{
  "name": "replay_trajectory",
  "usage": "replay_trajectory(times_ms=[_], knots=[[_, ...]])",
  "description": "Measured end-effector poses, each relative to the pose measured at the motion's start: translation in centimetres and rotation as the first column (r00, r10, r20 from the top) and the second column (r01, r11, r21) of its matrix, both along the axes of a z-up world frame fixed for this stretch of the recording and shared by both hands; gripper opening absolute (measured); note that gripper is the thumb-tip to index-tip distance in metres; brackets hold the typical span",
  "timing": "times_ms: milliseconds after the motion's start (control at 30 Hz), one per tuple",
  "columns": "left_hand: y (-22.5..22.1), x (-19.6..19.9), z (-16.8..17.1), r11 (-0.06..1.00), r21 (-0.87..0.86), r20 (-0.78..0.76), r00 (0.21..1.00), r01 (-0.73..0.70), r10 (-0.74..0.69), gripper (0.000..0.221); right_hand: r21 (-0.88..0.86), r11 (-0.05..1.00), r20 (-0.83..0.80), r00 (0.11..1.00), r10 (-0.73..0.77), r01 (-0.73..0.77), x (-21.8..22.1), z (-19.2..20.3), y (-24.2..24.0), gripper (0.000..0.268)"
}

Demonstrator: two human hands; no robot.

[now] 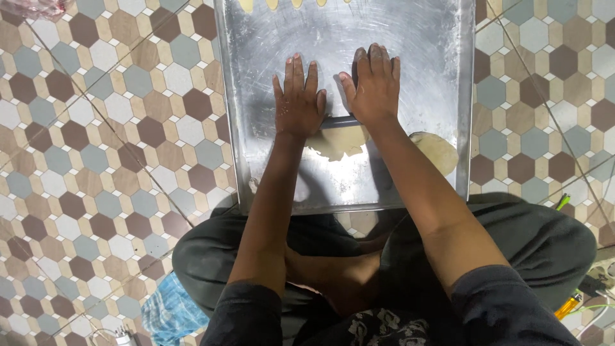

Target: Shaping small pieces of dough into triangles on a metal tray using a metal tool

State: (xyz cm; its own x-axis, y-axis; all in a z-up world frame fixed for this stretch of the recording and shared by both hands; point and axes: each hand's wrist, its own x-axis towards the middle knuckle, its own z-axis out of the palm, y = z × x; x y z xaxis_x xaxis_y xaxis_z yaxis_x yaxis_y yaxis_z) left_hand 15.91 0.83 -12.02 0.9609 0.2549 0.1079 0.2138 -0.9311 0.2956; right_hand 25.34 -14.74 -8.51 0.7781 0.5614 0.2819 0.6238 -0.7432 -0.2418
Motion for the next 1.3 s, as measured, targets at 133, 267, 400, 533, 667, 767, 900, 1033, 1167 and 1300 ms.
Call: replay_trajectory(times_ms=[133, 267, 400, 533, 667, 767, 900, 1033, 1167, 1300], knots=[[-0.6, -1.5, -1.0, 0.997, 0.066, 0.089, 0.996, -0.03, 0.024, 0.062, 0.004, 0.999, 0.022, 0.999, 0.049, -0.049, -1.0, 0.9, -0.5, 0.057], [-1.6, -3.4, -0.8, 0.996, 0.075, 0.086, 0.995, -0.048, 0.042, 0.064, -0.135, 0.99, -0.167, 0.986, 0.025, -0.048, -2.3, 1.0, -1.2, 0.071], [-3.0, -6.0, -0.1, 0.996, 0.048, 0.107, 0.992, -0.071, 0.066, 0.062, -0.217, 0.975, -0.309, 0.951, -0.026, -0.044, -4.6, 1.8, -2.2, 0.077], [-4.3, -8.8, -0.7, 0.982, 0.174, 0.0, 0.997, -0.079, 0.08, 0.062, -0.393, 0.919, -0.397, 0.909, -0.13, -0.04, -7.4, 4.4, -3.0, 0.073], [-5.5, -10.8, -0.1, 0.986, 0.145, -0.123, 0.988, -0.08, 0.098, 0.063, -0.379, 0.925, -0.364, 0.925, -0.11, -0.039, -9.4, 3.9, -4.1, 0.07], [-6.1, -11.9, -0.2, 0.983, 0.165, -0.135, 0.986, -0.079, 0.102, 0.063, -0.3, 0.954, -0.277, 0.958, -0.068, -0.019, -10.8, 2.8, -5.2, 0.067], [-6.7, -13.0, 0.6, 0.99, 0.111, -0.125, 0.987, -0.087, 0.101, 0.064, -0.264, 0.964, -0.236, 0.971, -0.037, -0.027, -12.0, 2.7, -6.0, 0.067], [-6.6, -12.7, 0.3, 0.988, 0.119, -0.121, 0.986, -0.097, 0.111, 0.063, -0.313, 0.95, -0.27, 0.961, -0.063, -0.025, -11.4, 2.9, -5.6, 0.067], [-6.1, -11.6, 0.5, 0.984, 0.143, -0.1, 0.988, -0.103, 0.118, 0.061, -0.349, 0.937, -0.302, 0.948, -0.095, -0.017, -10.2, 2.5, -4.7, 0.069], [-5.0, -9.5, 1.4, 0.987, 0.097, -0.173, 0.975, -0.125, 0.14, 0.058, -0.4, 0.917, -0.314, 0.939, -0.137, 0.0, -8.3, 2.7, -3.5, 0.072]])
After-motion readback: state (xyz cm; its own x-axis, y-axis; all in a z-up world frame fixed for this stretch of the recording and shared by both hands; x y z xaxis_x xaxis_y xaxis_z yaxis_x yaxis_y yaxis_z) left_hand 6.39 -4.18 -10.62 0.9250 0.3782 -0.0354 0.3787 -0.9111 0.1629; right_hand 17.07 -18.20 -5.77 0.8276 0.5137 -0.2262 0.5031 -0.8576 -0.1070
